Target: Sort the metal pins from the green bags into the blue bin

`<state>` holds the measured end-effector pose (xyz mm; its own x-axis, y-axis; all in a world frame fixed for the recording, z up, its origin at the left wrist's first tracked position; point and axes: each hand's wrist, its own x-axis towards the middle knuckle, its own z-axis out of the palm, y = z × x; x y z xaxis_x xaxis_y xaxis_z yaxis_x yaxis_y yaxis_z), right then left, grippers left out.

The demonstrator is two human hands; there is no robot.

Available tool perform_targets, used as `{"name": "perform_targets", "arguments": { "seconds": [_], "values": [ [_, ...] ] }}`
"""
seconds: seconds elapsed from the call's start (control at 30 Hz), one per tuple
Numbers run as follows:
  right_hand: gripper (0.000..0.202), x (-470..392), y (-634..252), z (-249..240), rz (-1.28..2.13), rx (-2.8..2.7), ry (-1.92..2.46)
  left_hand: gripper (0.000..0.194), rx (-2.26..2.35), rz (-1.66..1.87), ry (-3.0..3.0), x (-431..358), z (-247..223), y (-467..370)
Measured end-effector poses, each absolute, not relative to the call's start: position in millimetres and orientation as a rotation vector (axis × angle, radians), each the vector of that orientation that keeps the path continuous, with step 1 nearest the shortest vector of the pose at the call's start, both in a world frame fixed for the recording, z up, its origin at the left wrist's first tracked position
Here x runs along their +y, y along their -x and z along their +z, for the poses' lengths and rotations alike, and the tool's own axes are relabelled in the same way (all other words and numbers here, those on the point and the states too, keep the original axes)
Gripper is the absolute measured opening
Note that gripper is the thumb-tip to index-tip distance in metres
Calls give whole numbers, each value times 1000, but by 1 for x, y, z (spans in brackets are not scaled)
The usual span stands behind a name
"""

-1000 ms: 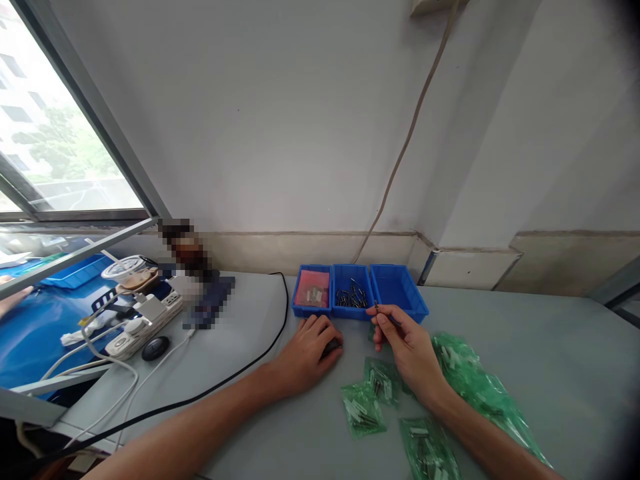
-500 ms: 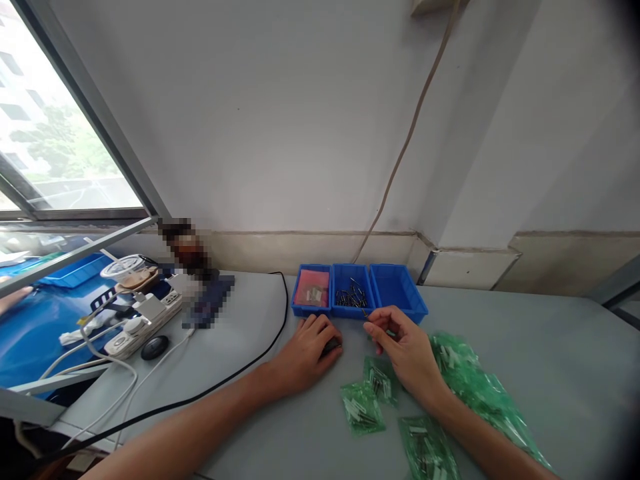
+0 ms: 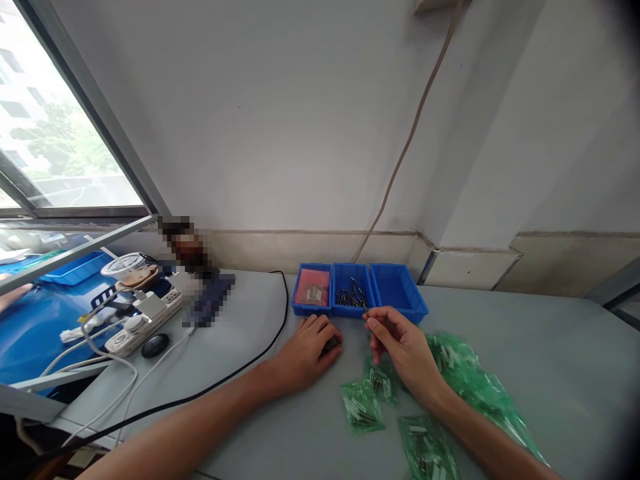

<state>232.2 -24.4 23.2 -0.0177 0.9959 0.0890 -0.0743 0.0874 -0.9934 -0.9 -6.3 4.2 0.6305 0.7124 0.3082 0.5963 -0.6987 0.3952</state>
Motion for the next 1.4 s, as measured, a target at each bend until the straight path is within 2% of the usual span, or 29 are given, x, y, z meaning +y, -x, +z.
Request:
{"name": "perform_targets", "arguments": {
  "seconds": [0.27, 0.63, 0.8, 0.97, 1.2, 1.4],
  "values": [
    [33, -26, -233, 23, 980, -1341, 1174, 5, 1063, 646, -2579, -6, 5, 1],
    [48, -24, -232, 20, 1184, -1210, 1088, 7, 1039, 641, -2586, -5, 2, 1],
    [47, -26, -232, 28, 1319, -1113, 1047, 11, 1043, 638, -2595, -5, 2, 1],
    [46, -26, -232, 25, 1277, -1152, 1086, 13, 1039, 628, -2596, -5, 4, 1],
    [36, -27, -231, 20, 1129, -1290, 1113, 13, 1037, 623, -2590, -5, 5, 1],
    [39, -27, -232, 20, 1163, -1290, 1134, 14, 1033, 622, -2594, -5, 4, 2]
  ]
}}
